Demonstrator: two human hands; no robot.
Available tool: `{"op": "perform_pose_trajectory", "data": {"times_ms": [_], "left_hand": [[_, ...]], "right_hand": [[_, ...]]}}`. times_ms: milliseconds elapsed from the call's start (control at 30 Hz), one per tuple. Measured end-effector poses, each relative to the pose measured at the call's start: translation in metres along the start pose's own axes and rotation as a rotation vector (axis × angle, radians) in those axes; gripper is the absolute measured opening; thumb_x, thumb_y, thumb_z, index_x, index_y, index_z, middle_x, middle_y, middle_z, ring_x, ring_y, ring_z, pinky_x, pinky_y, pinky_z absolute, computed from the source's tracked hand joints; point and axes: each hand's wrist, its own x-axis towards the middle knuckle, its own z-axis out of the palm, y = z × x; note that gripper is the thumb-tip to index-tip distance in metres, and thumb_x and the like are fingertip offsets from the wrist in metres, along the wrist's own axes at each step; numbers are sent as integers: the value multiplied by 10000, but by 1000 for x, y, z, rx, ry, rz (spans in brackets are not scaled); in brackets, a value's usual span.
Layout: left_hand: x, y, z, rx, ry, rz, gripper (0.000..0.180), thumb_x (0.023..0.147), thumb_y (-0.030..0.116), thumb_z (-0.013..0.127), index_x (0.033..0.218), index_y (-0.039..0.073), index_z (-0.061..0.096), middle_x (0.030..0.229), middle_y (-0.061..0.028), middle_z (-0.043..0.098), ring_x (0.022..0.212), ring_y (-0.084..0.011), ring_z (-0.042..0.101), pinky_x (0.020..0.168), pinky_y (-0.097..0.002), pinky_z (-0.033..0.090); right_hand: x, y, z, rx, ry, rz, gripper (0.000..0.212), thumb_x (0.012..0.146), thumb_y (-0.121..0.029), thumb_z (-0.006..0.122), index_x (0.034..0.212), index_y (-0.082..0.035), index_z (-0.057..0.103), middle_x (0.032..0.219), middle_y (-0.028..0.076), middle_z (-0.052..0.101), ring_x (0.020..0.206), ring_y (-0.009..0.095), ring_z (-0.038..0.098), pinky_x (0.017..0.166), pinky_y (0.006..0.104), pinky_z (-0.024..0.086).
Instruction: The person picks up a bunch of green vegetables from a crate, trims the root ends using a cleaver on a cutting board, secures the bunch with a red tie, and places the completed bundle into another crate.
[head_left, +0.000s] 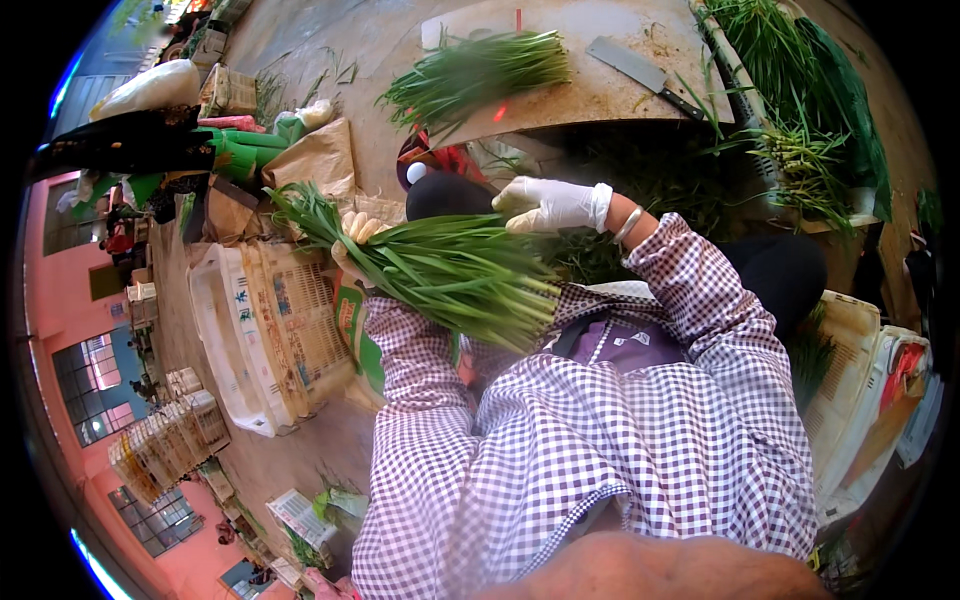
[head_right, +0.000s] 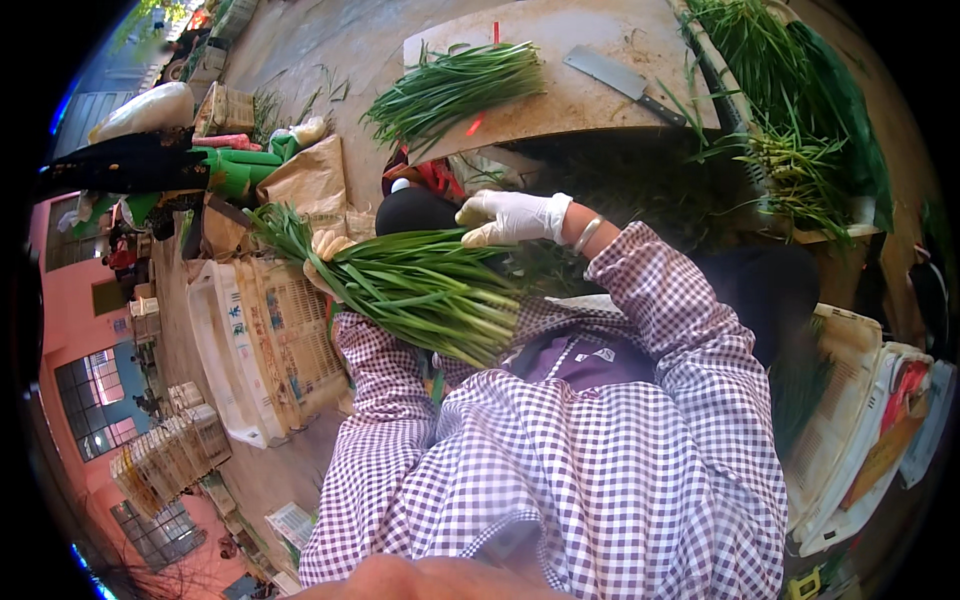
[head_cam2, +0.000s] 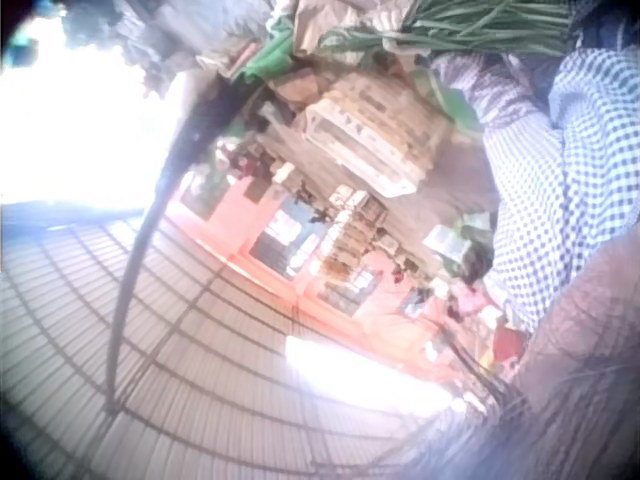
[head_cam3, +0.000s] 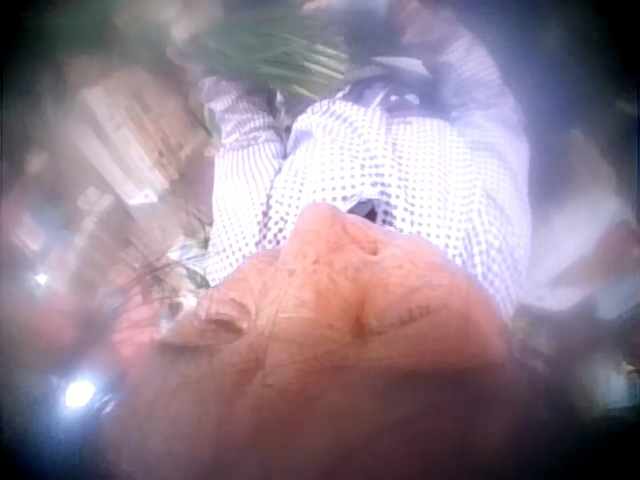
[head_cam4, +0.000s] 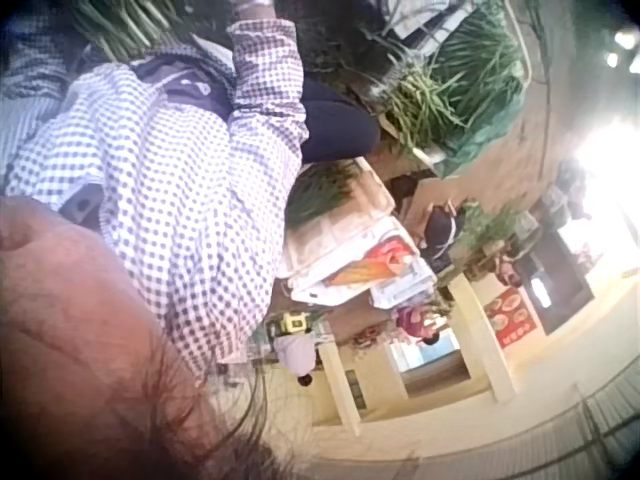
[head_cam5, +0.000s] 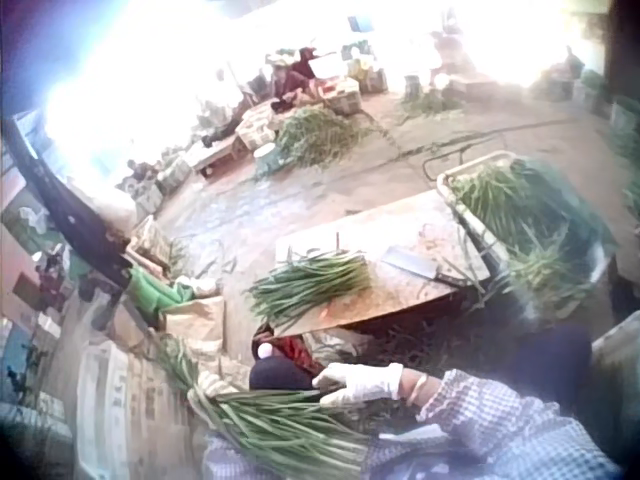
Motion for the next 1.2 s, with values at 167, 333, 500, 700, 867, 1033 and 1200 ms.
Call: {"op": "perform_pose_trajectory", "data": {"times_ms": [167, 333, 500, 700, 867, 1033, 1200], "left_hand": [[-1, 13, 1, 256, 258, 15, 172, 882, 241, 594, 920, 110, 490, 874, 15, 535, 878, -130, 551, 854, -324, 466], [15, 13, 9, 754, 935, 100, 392, 776, 351, 565, 1001, 31, 593, 953, -133, 647, 851, -314, 612, 798, -478, 512], [39, -20, 33, 740, 1075, 370, 300, 780, 305, 541, 897, 32, 583, 852, -125, 618, 764, -278, 595, 731, -412, 504], [48, -34, 42, 764, 1150, 456, 256, 781, 302, 548, 840, 53, 557, 808, -100, 583, 721, -267, 569, 678, -405, 489], [52, -44, 52, 808, 1170, 354, 256, 754, 277, 597, 893, 64, 572, 878, -104, 612, 763, -290, 594, 734, -424, 508], [47, -35, 48, 786, 1179, 288, 281, 768, 288, 596, 923, 54, 594, 886, -115, 624, 778, -307, 608, 761, -459, 526], [39, -22, 26, 737, 1116, 302, 280, 781, 292, 589, 922, 50, 597, 882, -120, 627, 771, -307, 612, 754, -469, 528]], "right_hand": [[-7, -20, 15, 48, -213, 154, 863, 843, -622, 624, 1397, 14, 441, 1369, 230, 512, 1287, 343, 475, 1073, 399, 368], [-24, -12, 33, 382, -131, 48, 1009, 767, -489, 782, 1486, 3, 274, 1356, 209, 519, 1261, 236, 490, 1060, 336, 377], [-36, -22, 47, 288, 102, -157, 1169, 685, -333, 876, 1520, 3, 130, 1439, 216, 441, 1290, 237, 470, 1060, 334, 381], [-26, -23, 80, -161, 271, 85, 1303, 516, -321, 912, 1514, -1, 138, 1231, 249, 535, 1133, 394, 549, 971, 399, 456], [-10, -1, 91, -59, 410, -131, 962, 678, -249, 802, 1444, -29, 264, 1213, 210, 560, 1097, 365, 580, 915, 380, 487], [-13, -6, 82, -62, 259, 168, 747, 766, -233, 723, 1383, -84, 330, 1181, 222, 592, 1033, 381, 619, 869, 399, 506], [-18, 4, 110, -81, 418, 74, 751, 765, -285, 744, 1379, -95, 354, 1193, 206, 599, 1033, 367, 618, 854, 391, 511]]}}
